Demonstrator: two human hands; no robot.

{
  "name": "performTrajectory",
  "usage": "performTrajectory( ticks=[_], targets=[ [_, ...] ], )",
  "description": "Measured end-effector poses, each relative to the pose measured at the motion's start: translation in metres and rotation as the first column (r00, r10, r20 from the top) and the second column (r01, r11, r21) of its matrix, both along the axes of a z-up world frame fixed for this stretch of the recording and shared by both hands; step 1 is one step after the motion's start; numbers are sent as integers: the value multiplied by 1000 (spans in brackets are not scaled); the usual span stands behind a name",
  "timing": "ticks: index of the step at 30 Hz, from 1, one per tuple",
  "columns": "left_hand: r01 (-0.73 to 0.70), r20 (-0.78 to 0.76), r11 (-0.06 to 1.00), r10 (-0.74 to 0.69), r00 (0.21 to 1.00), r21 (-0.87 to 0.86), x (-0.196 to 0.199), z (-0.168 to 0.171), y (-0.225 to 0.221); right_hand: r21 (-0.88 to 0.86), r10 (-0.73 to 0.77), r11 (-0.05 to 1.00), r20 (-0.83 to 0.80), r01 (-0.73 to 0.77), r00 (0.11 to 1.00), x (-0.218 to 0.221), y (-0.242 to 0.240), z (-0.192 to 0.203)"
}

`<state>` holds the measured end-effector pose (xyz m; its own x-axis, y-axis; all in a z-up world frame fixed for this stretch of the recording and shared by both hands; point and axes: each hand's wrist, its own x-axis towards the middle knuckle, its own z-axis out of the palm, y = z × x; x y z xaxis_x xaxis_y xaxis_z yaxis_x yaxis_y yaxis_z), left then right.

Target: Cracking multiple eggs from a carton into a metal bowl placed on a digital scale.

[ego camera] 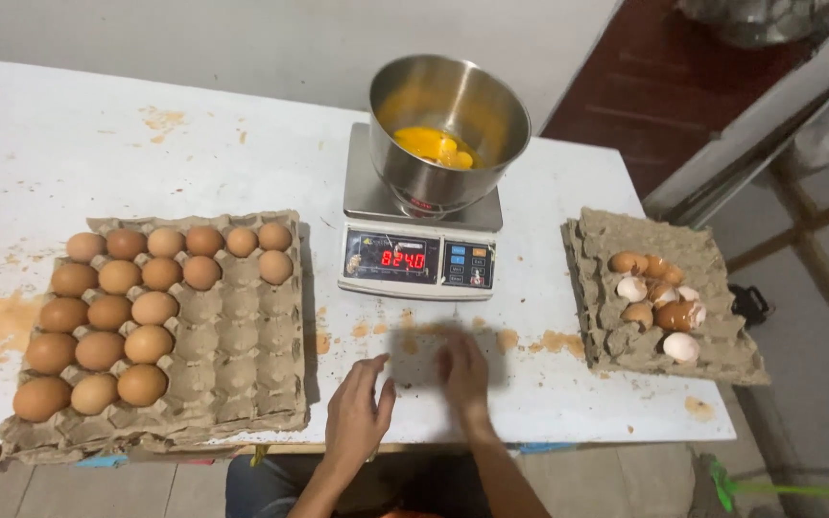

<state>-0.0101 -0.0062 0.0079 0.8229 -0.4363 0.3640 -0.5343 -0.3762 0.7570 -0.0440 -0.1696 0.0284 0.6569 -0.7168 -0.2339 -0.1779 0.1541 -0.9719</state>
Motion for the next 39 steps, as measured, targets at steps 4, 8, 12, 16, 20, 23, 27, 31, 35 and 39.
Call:
performTrajectory(
  ticks=[4, 8, 12, 16, 20, 23, 27, 31, 35, 39],
  targets=[
    [5, -4, 999, -5, 1000, 34, 2, -8, 1, -566, 18, 823, -68, -54, 998, 40, -44, 61],
    [44, -45, 997, -47, 998, -62, 0, -5, 5, -194, -221, 940, 280, 280, 934, 115, -107, 125],
    [4, 45, 1000, -5, 999, 19, 4, -21, 2, -222, -177, 955, 101, 195, 979, 182, -176, 132],
    [-7, 65, 1000, 8, 998, -16, 1, -24, 6, -312, -117, 947, -107, 78, 987, 186, -167, 164],
    [9, 34, 997, -12, 999, 71, 1, -22, 7, -373, -9, 927, -155, -50, 988, 180, -178, 170],
    [5, 57, 1000, -4, 998, -22, 0, -30, 7, -376, 5, 923, -204, -83, 979, 121, -101, 215],
    [-24, 132, 996, 35, 991, -83, -3, -21, 14, -396, -3, 914, -219, -86, 976, 93, -95, 214],
    [-11, 52, 1000, 11, 999, -10, -4, -22, 13, -413, 6, 904, -244, -110, 970, 49, -65, 227],
    [72, 49, 984, -65, 997, -163, -6, -27, 19, -498, -60, 853, -395, -159, 917, 13, -35, 226],
    [140, 230, 946, -72, 970, -293, -24, 0, 41, -387, 19, 898, -442, -210, 897, -9, 17, 229]
  ],
)
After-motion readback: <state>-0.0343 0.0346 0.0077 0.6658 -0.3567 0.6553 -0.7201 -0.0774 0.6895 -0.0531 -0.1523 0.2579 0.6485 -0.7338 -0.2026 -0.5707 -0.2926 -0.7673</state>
